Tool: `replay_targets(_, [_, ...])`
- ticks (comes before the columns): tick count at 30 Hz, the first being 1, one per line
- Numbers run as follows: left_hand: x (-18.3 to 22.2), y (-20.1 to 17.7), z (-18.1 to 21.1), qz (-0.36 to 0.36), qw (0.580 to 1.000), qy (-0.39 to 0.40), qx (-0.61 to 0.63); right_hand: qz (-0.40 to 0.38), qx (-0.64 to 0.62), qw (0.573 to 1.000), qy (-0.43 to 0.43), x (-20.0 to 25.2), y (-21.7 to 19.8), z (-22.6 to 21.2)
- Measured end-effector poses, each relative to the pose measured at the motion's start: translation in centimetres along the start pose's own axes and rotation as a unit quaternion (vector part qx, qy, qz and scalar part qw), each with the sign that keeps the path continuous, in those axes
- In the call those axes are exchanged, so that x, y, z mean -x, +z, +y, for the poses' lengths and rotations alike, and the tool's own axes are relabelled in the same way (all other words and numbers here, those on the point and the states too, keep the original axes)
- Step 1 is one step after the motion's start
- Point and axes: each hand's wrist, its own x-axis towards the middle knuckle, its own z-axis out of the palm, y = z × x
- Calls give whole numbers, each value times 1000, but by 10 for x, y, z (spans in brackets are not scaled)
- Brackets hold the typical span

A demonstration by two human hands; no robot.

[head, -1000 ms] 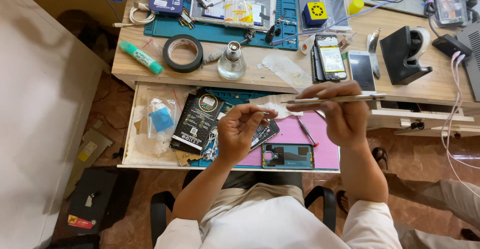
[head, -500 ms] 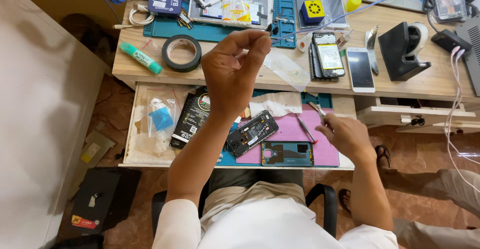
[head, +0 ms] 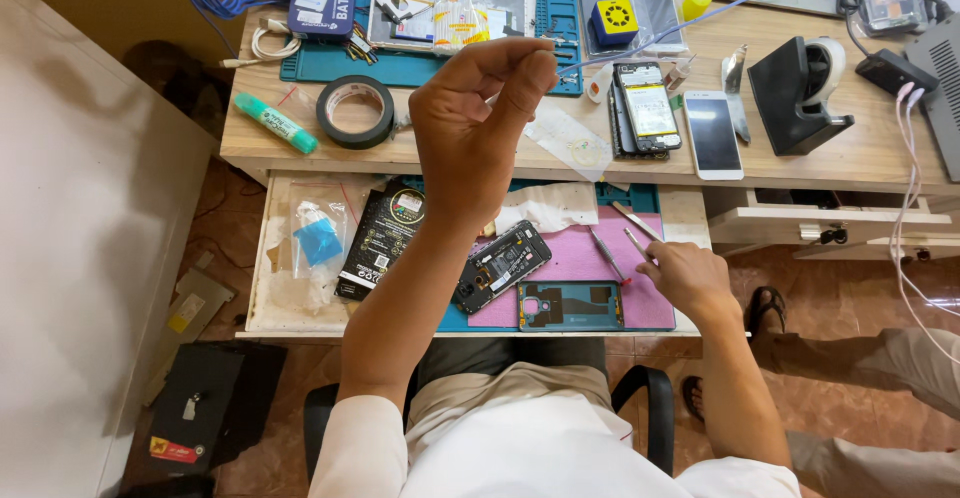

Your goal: The person uses a UV light to cure adhesive on a small electronic component, then uses a metal tool to scrape residue from the component. The person repeats this process multiple times on the same component.

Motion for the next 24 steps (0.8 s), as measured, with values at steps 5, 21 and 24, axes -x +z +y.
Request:
replay_targets(5, [-1,8,-1,-12,1000,6,10,-5,4,1000,5,-3,7,5])
replay_targets(21, [-2,17,1,-34,997,-24,65,-31,-14,999,6,-12,9,10])
replay_targets(24, [-2,16,-4,-30,997,-28,64,-35,-25,999,10,-12,9,11])
